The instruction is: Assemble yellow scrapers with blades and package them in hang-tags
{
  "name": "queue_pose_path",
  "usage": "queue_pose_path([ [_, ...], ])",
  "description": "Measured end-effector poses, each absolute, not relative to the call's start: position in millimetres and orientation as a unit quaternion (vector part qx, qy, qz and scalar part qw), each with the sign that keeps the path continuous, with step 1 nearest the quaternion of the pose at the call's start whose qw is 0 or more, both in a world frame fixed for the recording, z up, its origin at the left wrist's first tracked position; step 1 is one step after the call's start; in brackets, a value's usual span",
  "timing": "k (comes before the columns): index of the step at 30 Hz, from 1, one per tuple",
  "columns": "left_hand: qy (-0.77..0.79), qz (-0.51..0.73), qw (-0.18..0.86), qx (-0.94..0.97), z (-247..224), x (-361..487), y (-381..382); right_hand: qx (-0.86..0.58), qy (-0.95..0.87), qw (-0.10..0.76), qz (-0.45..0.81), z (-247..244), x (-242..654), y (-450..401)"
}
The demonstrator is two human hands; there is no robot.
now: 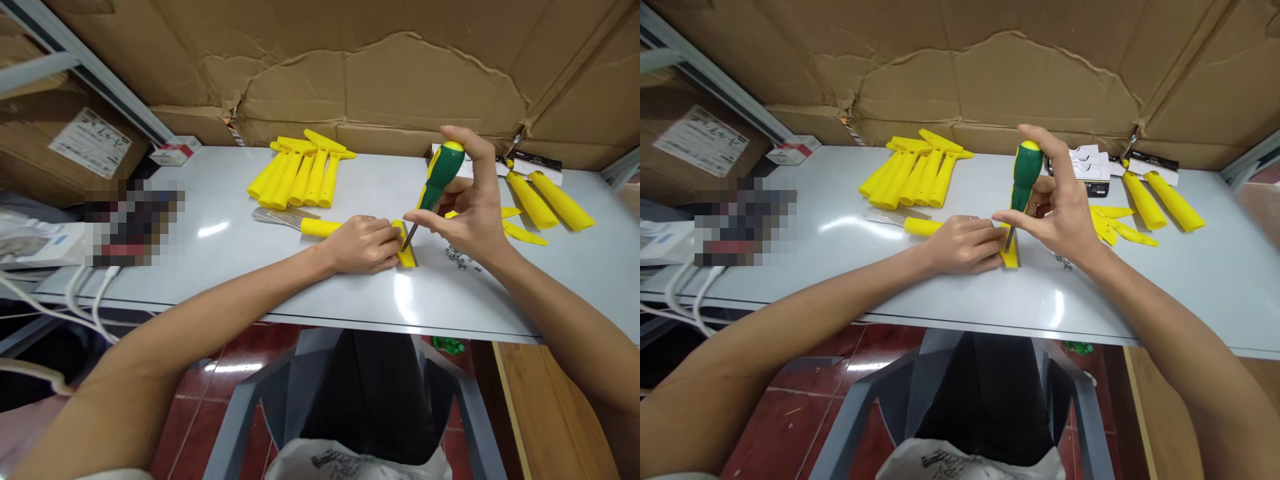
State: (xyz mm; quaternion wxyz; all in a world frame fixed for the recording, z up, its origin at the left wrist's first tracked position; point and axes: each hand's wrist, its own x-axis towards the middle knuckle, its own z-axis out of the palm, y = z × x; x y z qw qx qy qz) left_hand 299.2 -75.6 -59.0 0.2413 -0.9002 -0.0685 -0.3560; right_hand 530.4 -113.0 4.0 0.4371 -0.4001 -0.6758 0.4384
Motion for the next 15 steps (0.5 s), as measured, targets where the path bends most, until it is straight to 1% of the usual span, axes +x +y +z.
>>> queue_pose_path([
  [3, -0.064, -0.347, 0.249, -0.902, -58, 299, -76, -0.381, -0.691, 0.519, 0.328, 8, 523, -118],
  [4, -0.061, -0.344, 0.253, -0.902, -57, 299, -77, -0.371, -0.69, 0.53, 0.325, 10, 520, -120],
  [8, -0.059, -0.324, 0.27, -0.905, -54, 298, -79, -0.381, -0.668, 0.539, 0.344, 14, 513, -123],
  [12, -0.062, -0.309, 0.28, -0.907, -55, 298, -79, -0.371, -0.667, 0.584, 0.277, 7, 519, -112],
  [15, -0.068, -0.291, 0.281, -0.912, -57, 298, -79, -0.347, -0.679, 0.596, 0.252, 4, 525, -104],
])
